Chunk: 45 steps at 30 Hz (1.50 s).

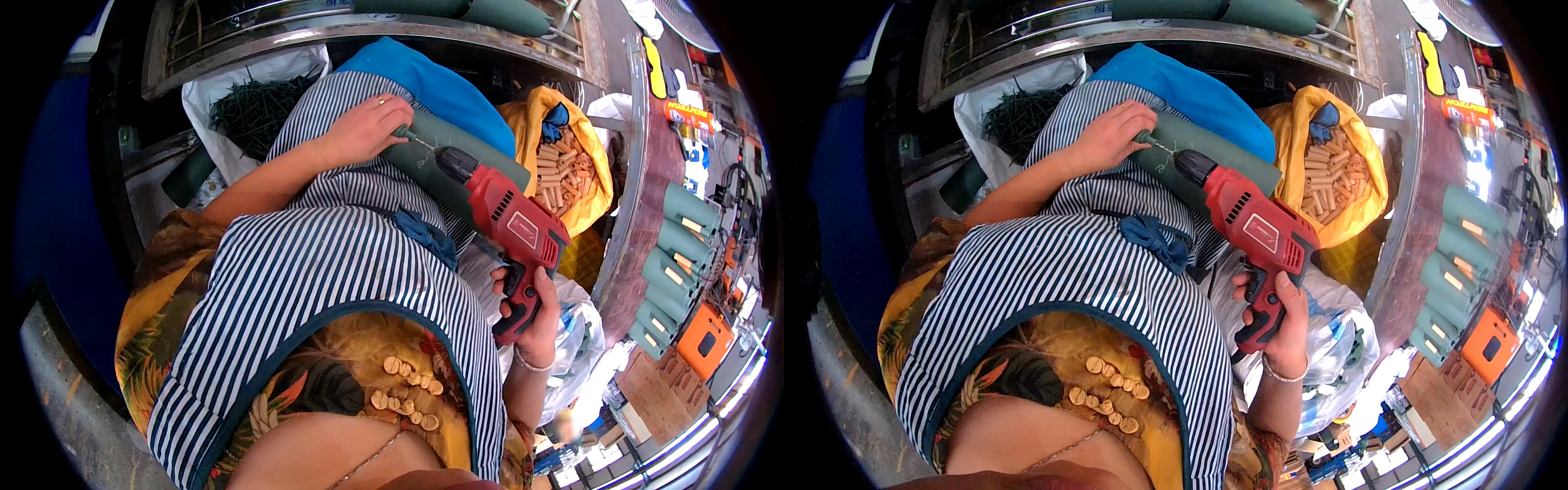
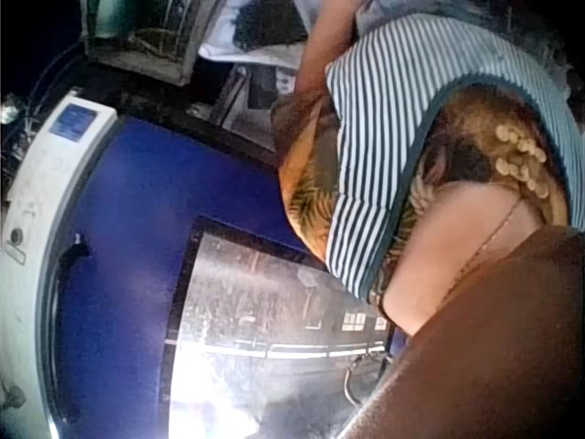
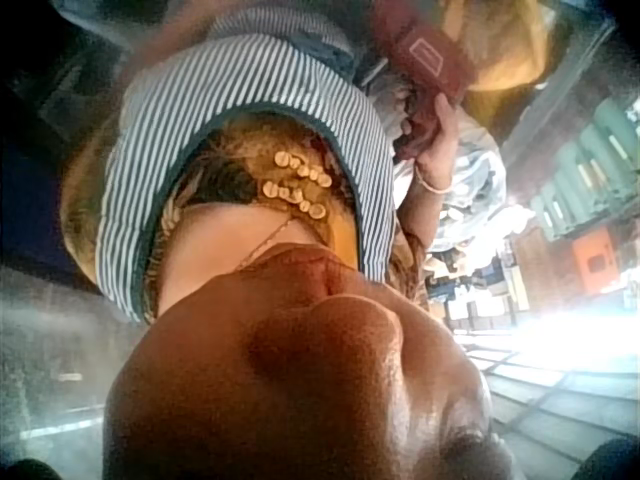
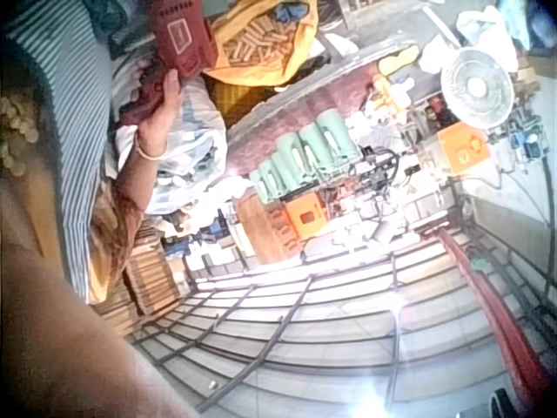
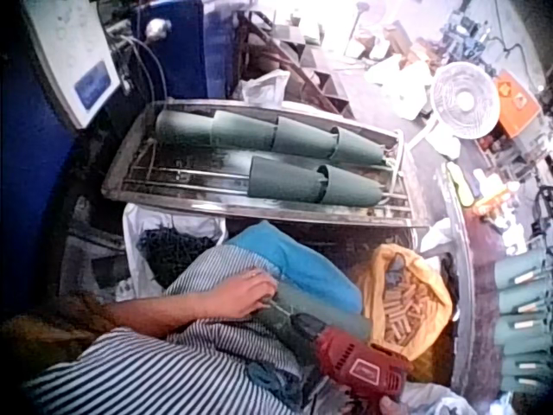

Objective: The person assembles green foam insulation cylinders by wiping the inside, drilling a hole with a power drill, and inserting a wooden handle.

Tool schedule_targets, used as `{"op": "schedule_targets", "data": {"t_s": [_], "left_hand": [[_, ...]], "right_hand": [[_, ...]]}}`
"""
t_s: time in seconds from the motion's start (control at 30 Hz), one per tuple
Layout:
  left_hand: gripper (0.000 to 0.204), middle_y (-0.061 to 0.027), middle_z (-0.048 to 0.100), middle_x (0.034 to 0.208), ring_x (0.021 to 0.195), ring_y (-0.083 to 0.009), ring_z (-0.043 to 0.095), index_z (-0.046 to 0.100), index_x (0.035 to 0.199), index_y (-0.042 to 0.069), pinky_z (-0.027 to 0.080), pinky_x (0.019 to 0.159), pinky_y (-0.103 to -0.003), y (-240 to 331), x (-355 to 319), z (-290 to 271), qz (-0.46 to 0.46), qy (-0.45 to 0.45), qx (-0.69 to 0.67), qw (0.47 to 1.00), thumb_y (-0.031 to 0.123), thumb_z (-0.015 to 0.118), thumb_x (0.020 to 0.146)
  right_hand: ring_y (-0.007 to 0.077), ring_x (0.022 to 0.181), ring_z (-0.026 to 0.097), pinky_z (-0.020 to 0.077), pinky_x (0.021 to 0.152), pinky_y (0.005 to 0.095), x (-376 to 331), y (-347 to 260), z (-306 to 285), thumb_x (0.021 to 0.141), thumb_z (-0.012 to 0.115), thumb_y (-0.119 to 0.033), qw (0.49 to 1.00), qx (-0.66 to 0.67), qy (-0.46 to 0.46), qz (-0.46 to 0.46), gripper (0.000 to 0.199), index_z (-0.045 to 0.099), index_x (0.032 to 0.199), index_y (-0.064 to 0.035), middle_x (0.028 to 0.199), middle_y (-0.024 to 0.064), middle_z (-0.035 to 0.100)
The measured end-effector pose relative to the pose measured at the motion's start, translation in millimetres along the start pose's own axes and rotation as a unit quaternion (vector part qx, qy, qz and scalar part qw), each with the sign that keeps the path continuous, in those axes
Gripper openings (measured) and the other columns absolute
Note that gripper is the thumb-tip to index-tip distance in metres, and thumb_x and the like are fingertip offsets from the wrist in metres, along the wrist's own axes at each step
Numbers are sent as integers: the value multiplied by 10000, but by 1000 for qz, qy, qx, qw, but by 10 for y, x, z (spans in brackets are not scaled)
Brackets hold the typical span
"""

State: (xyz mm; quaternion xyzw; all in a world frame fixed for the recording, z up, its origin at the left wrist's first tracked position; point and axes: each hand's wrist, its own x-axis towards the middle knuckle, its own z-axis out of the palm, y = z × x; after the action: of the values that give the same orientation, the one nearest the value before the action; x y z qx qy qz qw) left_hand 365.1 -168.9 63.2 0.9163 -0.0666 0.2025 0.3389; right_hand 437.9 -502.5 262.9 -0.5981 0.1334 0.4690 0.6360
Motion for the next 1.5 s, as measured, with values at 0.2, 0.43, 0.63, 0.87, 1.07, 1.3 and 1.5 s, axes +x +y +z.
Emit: {"op": "schedule_targets", "data": {"t_s": [0.2,0.43,0.63,0.87,1.07,1.3,1.5], "left_hand": [[332,-122,570,1093,1056,-306,572,528,1007,35,499,884,-371,62,-51,11,-23,-32,-5,999,147,719,760],[335,-130,559,1094,1043,-313,577,514,1018,32,505,864,-373,49,-59,16,-27,-38,-24,999,152,709,774],[326,-139,555,1076,1024,-319,580,511,1007,24,501,869,-374,63,-34,7,-26,-35,-34,998,149,705,777],[317,-148,555,1082,1030,-321,579,509,1002,17,493,888,-379,69,-22,24,-21,-34,-38,998,154,697,786],[303,-151,555,1091,1031,-320,582,505,1003,19,491,893,-376,63,-32,35,-18,-27,-38,999,151,687,800],[377,-150,552,1070,999,-339,587,492,1003,17,516,823,-387,93,-26,40,-14,-10,-51,999,56,725,709],[379,-140,556,1075,1011,-343,586,501,1018,32,514,826,-390,171,8,85,-50,11,-24,998,41,720,708]], "right_hand": [[229,777,637,491,465,233,10,-33,-47,989,499,-348,996,74,-18,51,463,484,1242,39,948,197,647],[190,706,563,448,426,205,-33,-45,58,1003,469,-342,998,18,19,49,444,440,1266,14,866,156,590],[196,688,602,459,442,227,-23,-61,84,985,513,-311,998,27,21,45,400,489,1215,15,866,157,630],[195,683,607,462,442,234,-27,-72,140,986,509,-293,999,18,27,43,386,495,1215,18,860,156,636],[186,685,611,465,446,234,12,-73,193,988,502,-281,999,2,19,40,374,503,1206,23,865,151,639],[181,700,619,482,456,235,97,-41,294,986,504,-269,999,-5,5,43,363,507,1199,24,879,151,643],[195,734,640,509,474,247,80,40,196,973,505,-246,999,32,4,14,401,491,1232,60,935,180,655]]}}
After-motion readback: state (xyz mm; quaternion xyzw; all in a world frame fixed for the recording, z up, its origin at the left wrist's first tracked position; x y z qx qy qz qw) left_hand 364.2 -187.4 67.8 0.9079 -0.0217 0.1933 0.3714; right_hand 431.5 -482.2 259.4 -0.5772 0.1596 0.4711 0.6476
